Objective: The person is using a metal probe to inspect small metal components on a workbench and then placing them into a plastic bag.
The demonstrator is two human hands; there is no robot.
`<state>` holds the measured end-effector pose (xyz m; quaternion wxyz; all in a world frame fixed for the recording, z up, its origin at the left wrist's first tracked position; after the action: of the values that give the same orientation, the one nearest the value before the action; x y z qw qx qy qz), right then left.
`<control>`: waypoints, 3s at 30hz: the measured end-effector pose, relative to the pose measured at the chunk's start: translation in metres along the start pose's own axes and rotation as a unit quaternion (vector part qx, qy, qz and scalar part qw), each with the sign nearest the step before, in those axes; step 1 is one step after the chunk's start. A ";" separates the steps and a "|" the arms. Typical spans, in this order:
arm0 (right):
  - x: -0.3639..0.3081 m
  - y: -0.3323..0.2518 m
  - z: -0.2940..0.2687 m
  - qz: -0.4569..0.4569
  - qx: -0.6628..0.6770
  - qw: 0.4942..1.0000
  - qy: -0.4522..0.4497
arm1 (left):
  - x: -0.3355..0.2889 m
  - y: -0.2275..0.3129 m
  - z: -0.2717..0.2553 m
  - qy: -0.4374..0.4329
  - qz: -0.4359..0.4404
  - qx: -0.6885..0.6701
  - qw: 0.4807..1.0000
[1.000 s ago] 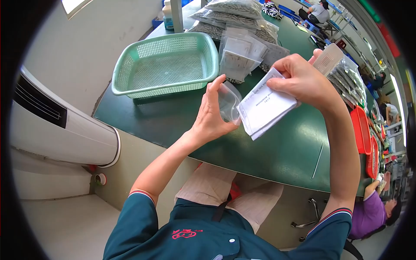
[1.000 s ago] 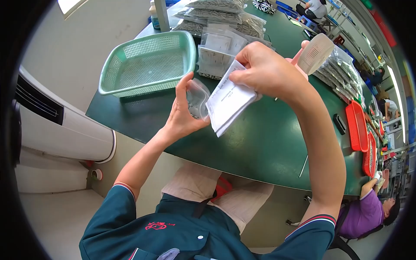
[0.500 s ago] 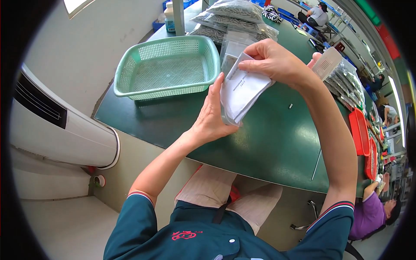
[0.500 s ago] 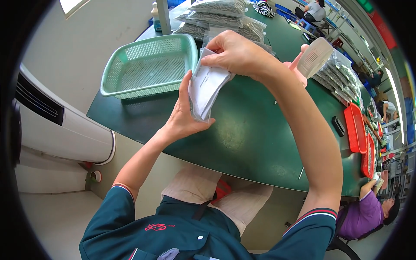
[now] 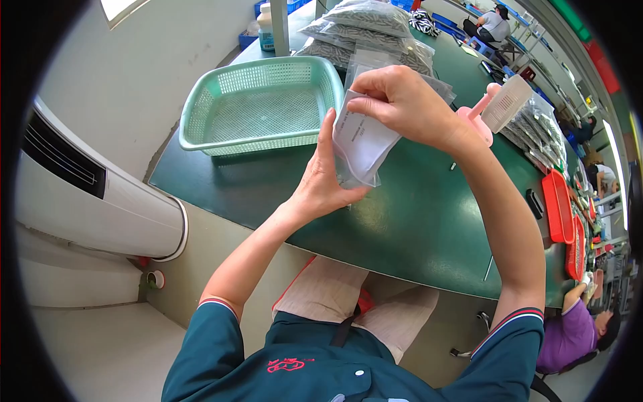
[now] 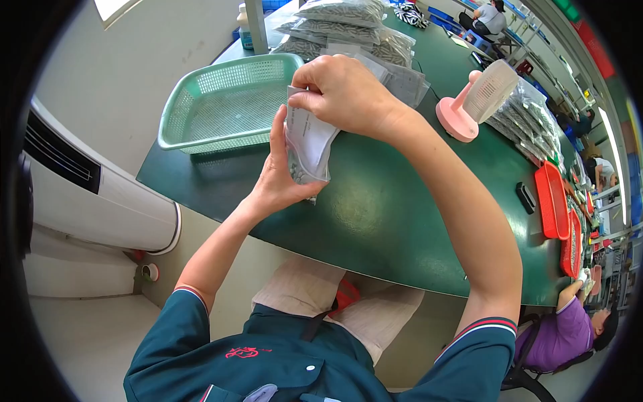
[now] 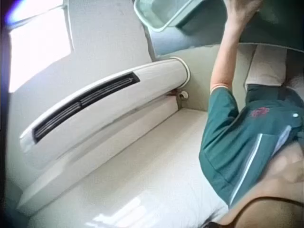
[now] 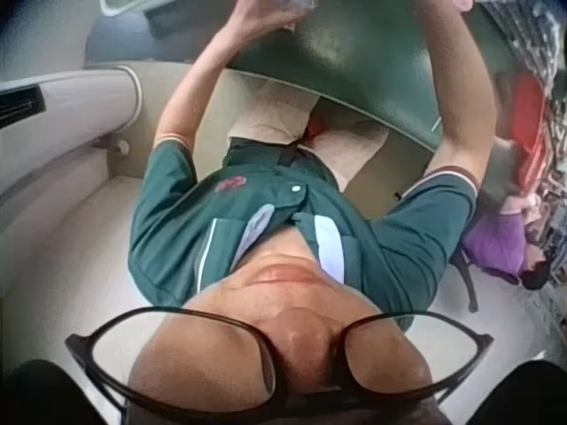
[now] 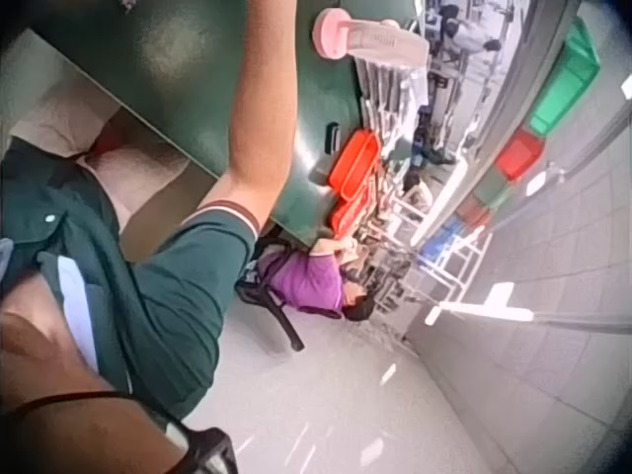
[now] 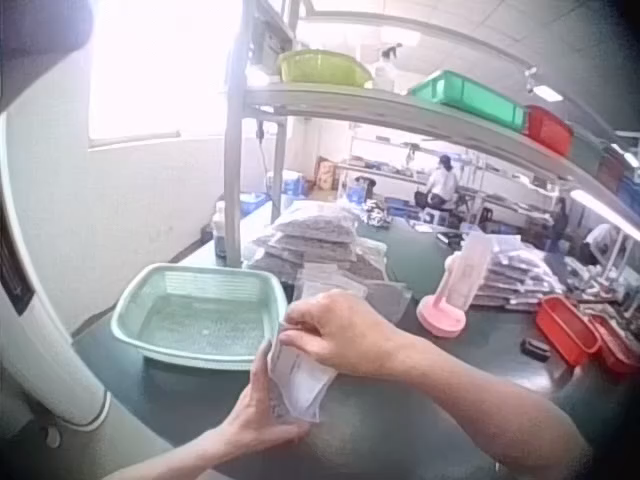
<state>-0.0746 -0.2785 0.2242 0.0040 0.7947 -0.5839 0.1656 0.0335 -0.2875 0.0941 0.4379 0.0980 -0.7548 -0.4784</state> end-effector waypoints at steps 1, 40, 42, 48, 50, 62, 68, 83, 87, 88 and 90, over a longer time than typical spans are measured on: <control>-0.002 -0.001 -0.001 -0.001 0.004 0.999 0.035 | 0.000 0.000 -0.001 0.000 0.000 -0.001 1.000; -0.066 -0.015 -0.010 0.054 0.131 0.970 0.197 | 0.014 0.053 -0.024 0.094 -0.044 -0.179 0.978; -0.072 -0.011 0.006 0.026 0.132 0.976 0.168 | 0.014 0.061 -0.015 0.071 -0.034 -0.148 0.986; -0.084 -0.015 0.009 -0.008 0.090 0.993 0.079 | -0.005 0.037 -0.018 0.074 -0.100 -0.211 0.970; -0.087 -0.012 0.011 -0.022 0.076 0.992 0.094 | -0.003 0.043 -0.011 0.059 -0.094 -0.207 0.972; -0.085 -0.030 0.023 -0.014 -0.117 0.993 0.029 | -0.006 0.074 -0.007 0.069 -0.040 -0.094 0.992; -0.099 -0.029 0.011 -0.027 0.091 0.993 0.063 | -0.005 0.071 -0.019 0.145 -0.054 -0.219 0.963; -0.113 -0.039 0.016 0.092 0.167 0.966 0.172 | -0.020 0.070 -0.003 0.144 -0.070 -0.211 0.964; -0.123 -0.034 0.032 0.087 0.124 0.970 0.189 | -0.034 0.060 0.007 0.146 -0.097 -0.291 0.940; -0.123 -0.038 0.036 0.066 0.091 0.975 0.194 | -0.038 0.060 0.005 0.127 -0.083 -0.286 0.946; -0.125 -0.043 0.037 0.049 0.086 0.973 0.207 | -0.044 0.058 0.004 0.110 -0.049 -0.280 0.952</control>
<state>-0.0581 -0.1565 0.1640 0.0486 0.7108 -0.5924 0.3762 0.0726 -0.2299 0.1158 0.5038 0.0606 -0.5322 -0.6777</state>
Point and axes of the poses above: each hand's wrist, its own x-axis towards the middle knuckle, its own z-axis out of the palm, y = z × x, the point moved 5 cm from there along x, towards the middle knuckle, and after that the axes turned 15 degrees about -x, right-handed, at the moved point
